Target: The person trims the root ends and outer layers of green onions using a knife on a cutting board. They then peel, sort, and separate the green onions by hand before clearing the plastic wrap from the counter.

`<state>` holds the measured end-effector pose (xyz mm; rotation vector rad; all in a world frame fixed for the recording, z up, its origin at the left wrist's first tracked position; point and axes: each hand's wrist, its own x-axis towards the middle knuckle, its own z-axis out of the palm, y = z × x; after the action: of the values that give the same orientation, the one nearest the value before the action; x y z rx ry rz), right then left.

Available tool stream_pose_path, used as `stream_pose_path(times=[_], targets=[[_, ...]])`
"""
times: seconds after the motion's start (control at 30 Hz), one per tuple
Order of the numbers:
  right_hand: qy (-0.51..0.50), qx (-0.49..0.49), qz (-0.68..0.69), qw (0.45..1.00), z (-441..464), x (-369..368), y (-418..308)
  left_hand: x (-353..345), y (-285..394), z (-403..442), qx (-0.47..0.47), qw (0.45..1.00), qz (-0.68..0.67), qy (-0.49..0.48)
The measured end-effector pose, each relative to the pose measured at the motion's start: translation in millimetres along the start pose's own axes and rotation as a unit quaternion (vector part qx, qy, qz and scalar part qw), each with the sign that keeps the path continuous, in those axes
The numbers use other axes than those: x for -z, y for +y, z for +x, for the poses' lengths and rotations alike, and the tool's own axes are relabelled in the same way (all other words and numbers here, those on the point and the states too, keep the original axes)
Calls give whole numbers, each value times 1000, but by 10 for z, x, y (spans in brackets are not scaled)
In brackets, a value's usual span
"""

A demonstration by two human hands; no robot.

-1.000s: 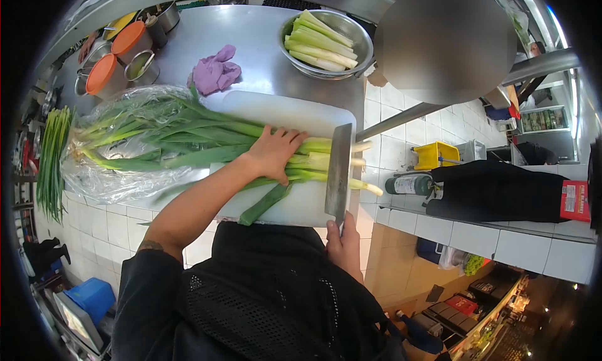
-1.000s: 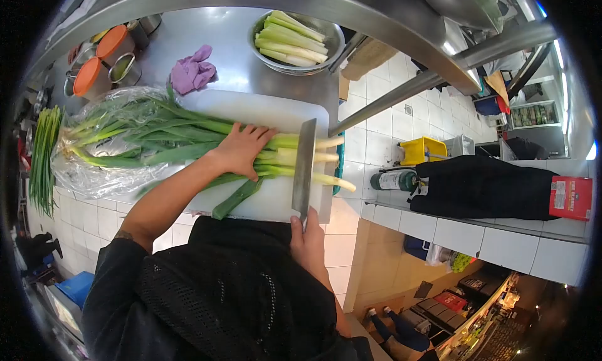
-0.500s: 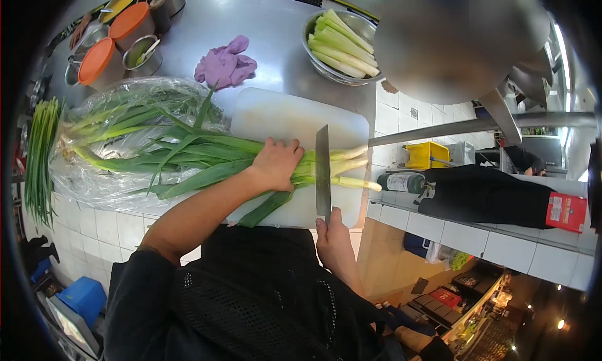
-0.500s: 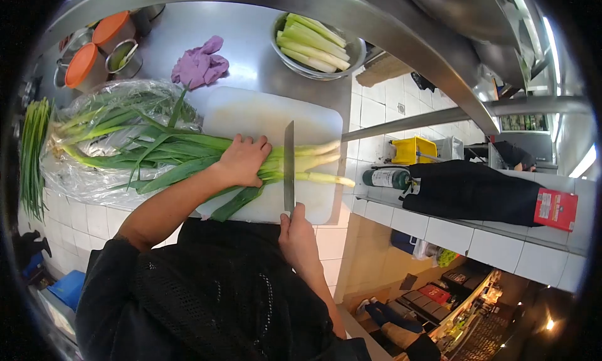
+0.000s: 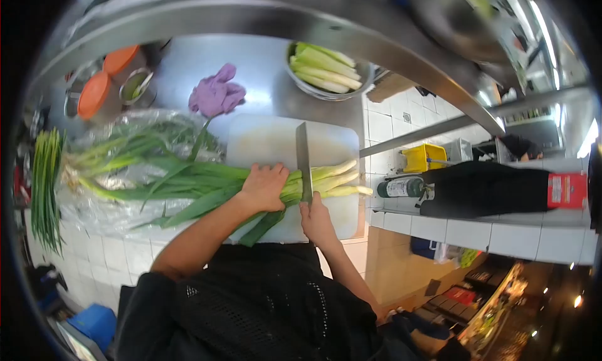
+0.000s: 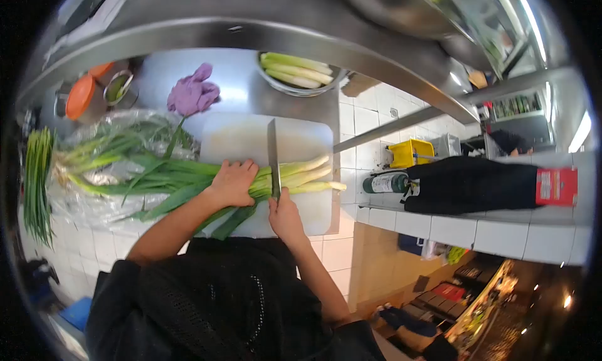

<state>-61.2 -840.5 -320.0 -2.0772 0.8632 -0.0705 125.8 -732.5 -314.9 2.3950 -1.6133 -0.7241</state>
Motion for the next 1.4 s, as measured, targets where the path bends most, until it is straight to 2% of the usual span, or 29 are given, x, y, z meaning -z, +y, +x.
stream_pose_path(times=[0.03, 0.1, 0.13, 0.17, 0.2, 0.23, 0.3, 0.33, 0.4, 0.43, 0.5, 0.53, 0.6, 0.73, 0.83, 0.9, 0.97, 1.03, 1.17, 1.27, 1.4], targets=[[-23, -16, 31, 999, -2, 84, -11, 34, -3, -15, -15, 1000, 17, 0], [-32, -29, 69, 997, -49, 332, 21, 104, -9, -43, 64, 997, 29, 29], [-11, 18, 101, 995, -204, 465, 80, 152, 42, -83, 56, 997, 39, 29], [7, 66, 129, 989, -379, 615, 134, 200, 91, -139, 65, 992, 68, 83], [-36, -21, 193, 980, -573, 865, 131, 250, 134, -143, 76, 983, 96, 140], [-82, -107, 252, 958, -771, 1131, 187, 277, 210, -91, 76, 982, 100, 143], [-125, -176, 363, 906, -1124, 1517, 536, 300, 462, 57, 7, 965, 100, 242], [-138, -183, 363, 903, -1286, 1664, 748, 222, 574, 201, 11, 964, 100, 245], [-149, -197, 361, 899, -1565, 1752, 1229, -49, 793, 589, -53, 986, -74, 139], [-145, -204, 360, 899, -1683, 1744, 1479, -114, 925, 684, -48, 985, -77, 145], [-141, -232, 380, 884, -1794, 1710, 1659, -191, 1132, 830, -41, 996, 58, 58], [-141, -228, 363, 892, -1786, 1685, 1641, -222, 1153, 877, -40, 996, 59, 61], [-137, -219, 355, 899, -1732, 1694, 1611, -222, 1140, 959, -31, 998, -32, 32], [-115, -175, 334, 919, -1626, 1614, 1524, -81, 1078, 1036, -32, 998, -43, -27], [-77, -156, 327, 929, -1596, 1579, 1538, 362, 1005, 996, -57, 997, -34, -35], [-75, -120, 290, 947, -1610, 1567, 1610, 890, 919, 1044, -39, 998, -38, 43], [-65, -119, 316, 939, -1600, 1595, 1577, 1437, 761, 1237, -1, 993, 11, 116], [-84, -137, 266, 950, -1567, 1708, 1514, 1843, 405, 1638, -11, 976, 106, 190], [-120, -162, 256, 945, -1483, 1890, 1478, 2347, -188, 2301, 34, 991, 41, 119], [-131, -184, 267, 937, -1471, 1901, 1444, 2257, -388, 2603, 67, 995, -18, 77], [-82, -153, 260, 950, -1485, 1788, 1400, 2065, -472, 2774, 86, 991, -81, 68]])
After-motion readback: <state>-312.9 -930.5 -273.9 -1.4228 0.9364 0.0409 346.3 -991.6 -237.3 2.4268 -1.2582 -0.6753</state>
